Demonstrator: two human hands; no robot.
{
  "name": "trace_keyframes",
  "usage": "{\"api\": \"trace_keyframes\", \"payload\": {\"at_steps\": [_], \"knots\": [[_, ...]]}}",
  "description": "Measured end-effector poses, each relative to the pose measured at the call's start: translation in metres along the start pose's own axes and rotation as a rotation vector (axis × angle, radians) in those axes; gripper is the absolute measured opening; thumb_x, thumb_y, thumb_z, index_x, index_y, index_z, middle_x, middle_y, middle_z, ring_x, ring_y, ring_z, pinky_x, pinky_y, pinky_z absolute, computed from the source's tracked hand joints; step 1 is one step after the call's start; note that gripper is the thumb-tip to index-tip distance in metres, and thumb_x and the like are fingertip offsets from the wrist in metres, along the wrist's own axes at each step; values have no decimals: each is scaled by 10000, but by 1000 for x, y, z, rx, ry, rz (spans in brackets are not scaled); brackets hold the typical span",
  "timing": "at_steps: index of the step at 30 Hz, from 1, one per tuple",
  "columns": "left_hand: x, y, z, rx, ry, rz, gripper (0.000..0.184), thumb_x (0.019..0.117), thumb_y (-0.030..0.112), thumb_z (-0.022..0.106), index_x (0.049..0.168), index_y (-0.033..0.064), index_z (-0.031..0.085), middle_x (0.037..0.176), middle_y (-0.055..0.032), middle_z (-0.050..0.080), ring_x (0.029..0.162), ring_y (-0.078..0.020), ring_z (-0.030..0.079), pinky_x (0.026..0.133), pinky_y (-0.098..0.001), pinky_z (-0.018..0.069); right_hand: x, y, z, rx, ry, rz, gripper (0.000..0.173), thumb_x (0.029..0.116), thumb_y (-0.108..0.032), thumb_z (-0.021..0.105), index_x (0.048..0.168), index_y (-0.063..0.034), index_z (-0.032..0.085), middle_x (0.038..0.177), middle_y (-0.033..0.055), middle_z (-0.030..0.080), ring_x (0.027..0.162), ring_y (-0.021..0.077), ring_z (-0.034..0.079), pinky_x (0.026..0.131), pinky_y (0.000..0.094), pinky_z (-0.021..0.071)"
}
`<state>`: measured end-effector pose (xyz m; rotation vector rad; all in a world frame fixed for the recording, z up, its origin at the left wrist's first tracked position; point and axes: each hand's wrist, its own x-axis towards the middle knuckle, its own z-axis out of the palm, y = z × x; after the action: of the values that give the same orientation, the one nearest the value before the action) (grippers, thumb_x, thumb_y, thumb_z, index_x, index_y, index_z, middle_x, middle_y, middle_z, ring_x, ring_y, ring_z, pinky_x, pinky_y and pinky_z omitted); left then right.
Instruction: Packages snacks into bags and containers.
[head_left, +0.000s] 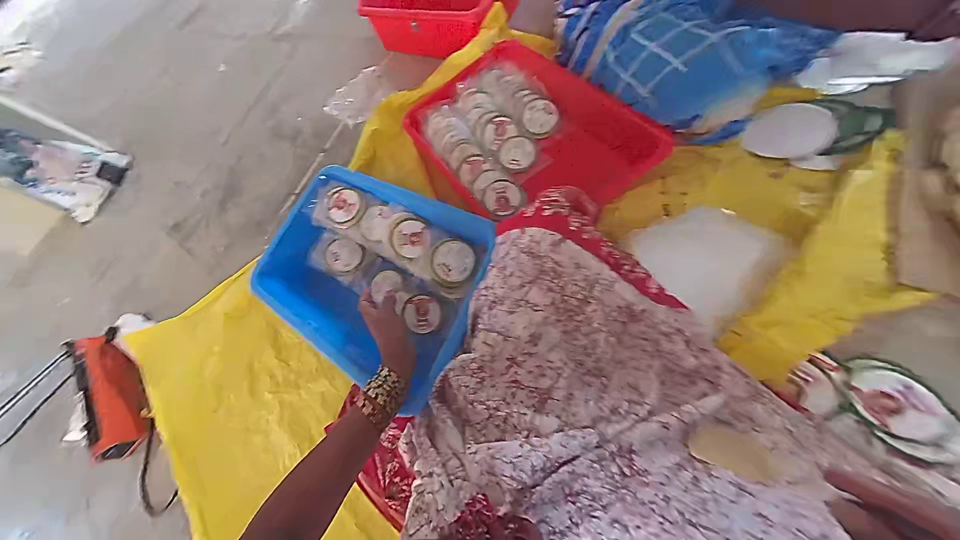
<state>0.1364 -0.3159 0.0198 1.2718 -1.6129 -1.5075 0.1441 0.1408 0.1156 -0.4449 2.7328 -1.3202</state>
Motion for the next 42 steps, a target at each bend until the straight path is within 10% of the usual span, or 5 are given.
{"api": "trace_keyframes", "payload": {"at_steps": [13,20,25,32,42], "knots": [[-164,23,156,285,-1181,1016,429,1019,399,537,1318,123,675,1472,-111,559,1468,-327,392,1171,-740,105,-43,39,-1,-343,301,343,325,954,-256,615,1142,-25,744,1137,175,739,1031,379,705,861,555,559],[-202,-5,277,419,-1505,574,463,1019,246,626,1397,-14,561,1465,-244,514,1405,-397,438,1151,-557,355,-75,72,4,-398,478,461,310,934,-199,611,1117,19,734,1068,227,721,1018,441,673,887,600,519],[-205,-34,333,990,-1324,697,697,967,333,695,1548,67,415,1646,-232,267,1544,-420,181,1204,-682,113,-84,100,20,-434,552,422,332,954,-230,579,1129,-2,745,1147,210,719,1112,440,657,987,617,477],[-204,-34,341,1009,-1153,888,275,1024,190,561,1187,32,717,1281,-222,649,1260,-421,569,1071,-604,404,-82,112,27,-516,585,402,289,958,-232,581,1071,-59,784,1137,155,737,1094,396,679,946,585,513],[-260,6,275,-277,-1334,7,173,1059,60,450,1082,-15,605,959,-38,715,903,-109,699,855,-312,590,-66,92,25,60,876,385,446,936,-348,644,1228,-16,707,1272,150,685,1223,279,615,1036,457,499]]}}
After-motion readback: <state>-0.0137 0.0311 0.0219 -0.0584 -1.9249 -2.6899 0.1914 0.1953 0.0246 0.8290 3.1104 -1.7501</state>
